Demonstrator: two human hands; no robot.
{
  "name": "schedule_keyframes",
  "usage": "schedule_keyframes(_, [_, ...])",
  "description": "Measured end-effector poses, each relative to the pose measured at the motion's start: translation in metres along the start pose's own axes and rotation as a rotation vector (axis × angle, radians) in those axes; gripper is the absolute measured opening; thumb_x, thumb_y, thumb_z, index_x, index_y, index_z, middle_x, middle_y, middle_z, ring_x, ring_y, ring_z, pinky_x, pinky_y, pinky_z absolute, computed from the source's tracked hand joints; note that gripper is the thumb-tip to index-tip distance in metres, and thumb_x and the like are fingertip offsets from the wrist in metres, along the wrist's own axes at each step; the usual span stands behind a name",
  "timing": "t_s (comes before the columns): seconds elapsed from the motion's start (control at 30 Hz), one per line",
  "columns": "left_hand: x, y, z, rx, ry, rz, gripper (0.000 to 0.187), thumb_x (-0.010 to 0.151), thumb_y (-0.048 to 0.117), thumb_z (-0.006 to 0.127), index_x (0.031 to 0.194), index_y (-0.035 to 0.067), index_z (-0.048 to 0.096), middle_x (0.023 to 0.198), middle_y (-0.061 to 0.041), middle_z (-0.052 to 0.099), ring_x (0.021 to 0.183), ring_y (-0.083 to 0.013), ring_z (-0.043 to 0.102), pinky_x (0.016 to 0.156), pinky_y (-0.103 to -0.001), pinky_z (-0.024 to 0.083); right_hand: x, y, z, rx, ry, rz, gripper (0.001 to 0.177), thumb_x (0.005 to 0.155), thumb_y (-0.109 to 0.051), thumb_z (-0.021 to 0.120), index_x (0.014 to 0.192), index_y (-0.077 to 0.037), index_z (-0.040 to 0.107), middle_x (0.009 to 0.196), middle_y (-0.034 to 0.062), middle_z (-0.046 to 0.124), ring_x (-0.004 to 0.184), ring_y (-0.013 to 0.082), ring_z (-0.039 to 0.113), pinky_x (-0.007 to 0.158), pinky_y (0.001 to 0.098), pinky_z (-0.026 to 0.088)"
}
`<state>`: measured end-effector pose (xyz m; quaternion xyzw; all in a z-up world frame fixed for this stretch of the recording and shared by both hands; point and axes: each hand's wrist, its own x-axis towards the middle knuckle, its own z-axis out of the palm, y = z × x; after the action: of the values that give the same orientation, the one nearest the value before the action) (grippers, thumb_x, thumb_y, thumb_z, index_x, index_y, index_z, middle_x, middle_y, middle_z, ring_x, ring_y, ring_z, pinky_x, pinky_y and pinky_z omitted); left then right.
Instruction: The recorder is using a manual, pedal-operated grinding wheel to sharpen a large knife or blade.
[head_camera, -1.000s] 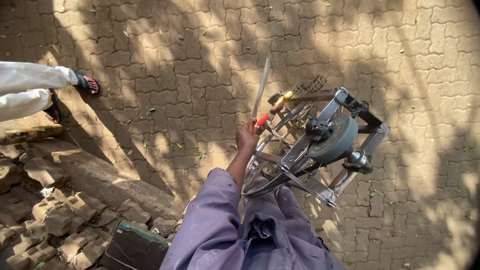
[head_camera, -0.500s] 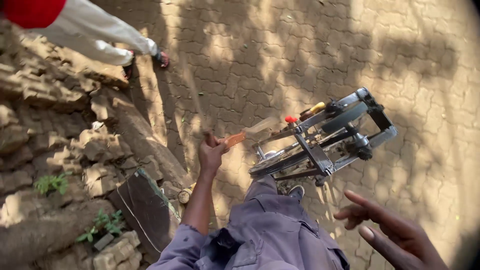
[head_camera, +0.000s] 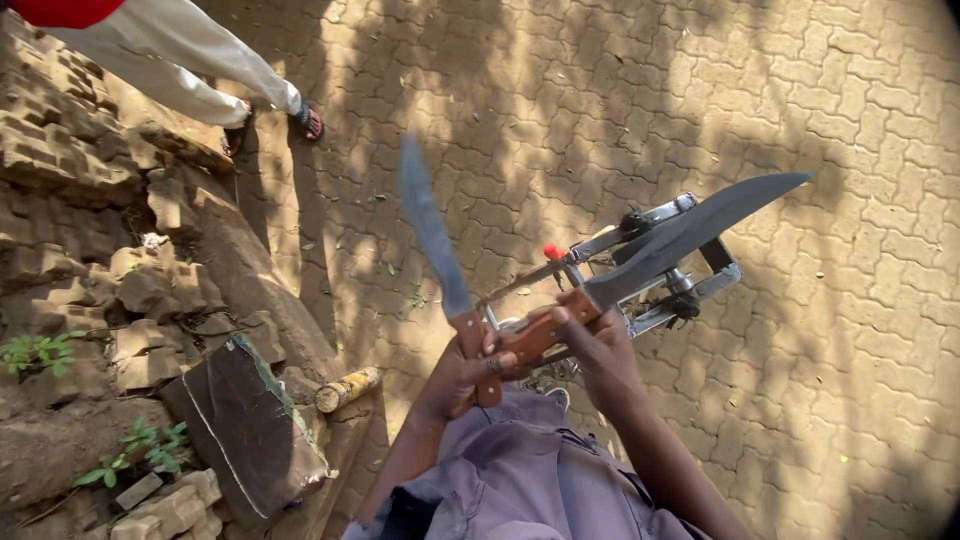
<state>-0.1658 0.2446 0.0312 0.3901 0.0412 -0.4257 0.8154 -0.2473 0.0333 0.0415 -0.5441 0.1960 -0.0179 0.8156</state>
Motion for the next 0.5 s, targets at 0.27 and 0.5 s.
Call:
schedule_keyframes(0.27, [0.1, 0.005, -0.085, 1.107, 0.365, -0.342, 0.037, 0.086, 0.039, 0.08, 0.091, 0.004, 0.068, 0.066, -0.01, 0.068, 0.051, -0.0179, 0.066, 0.041, -0.031, 0.047, -0.095, 0.0, -0.124, -0.201, 0.567, -0.007, 0.038, 0.104, -0.011, 0.056, 0.14, -0.003, 0.051, 0.099, 0.0158, 0.071, 0.082, 0.0276, 0.073, 0.08, 0.0414, 0.058])
schedule_keyframes(0.5, [0.209, -0.034, -0.131, 1.188, 0.315, -0.584, 0.036, 0.091, 0.037, 0.068, 0.087, 0.002, 0.069, 0.065, -0.01, 0.068, 0.051, -0.021, 0.069, 0.046, -0.036, 0.057, -0.229, 0.145, -0.249, 0.207, 1.065, 0.044, 0.038, 0.123, -0.041, 0.058, 0.106, -0.009, 0.05, 0.086, -0.0023, 0.056, 0.079, 0.0114, 0.059, 0.066, 0.0323, 0.05])
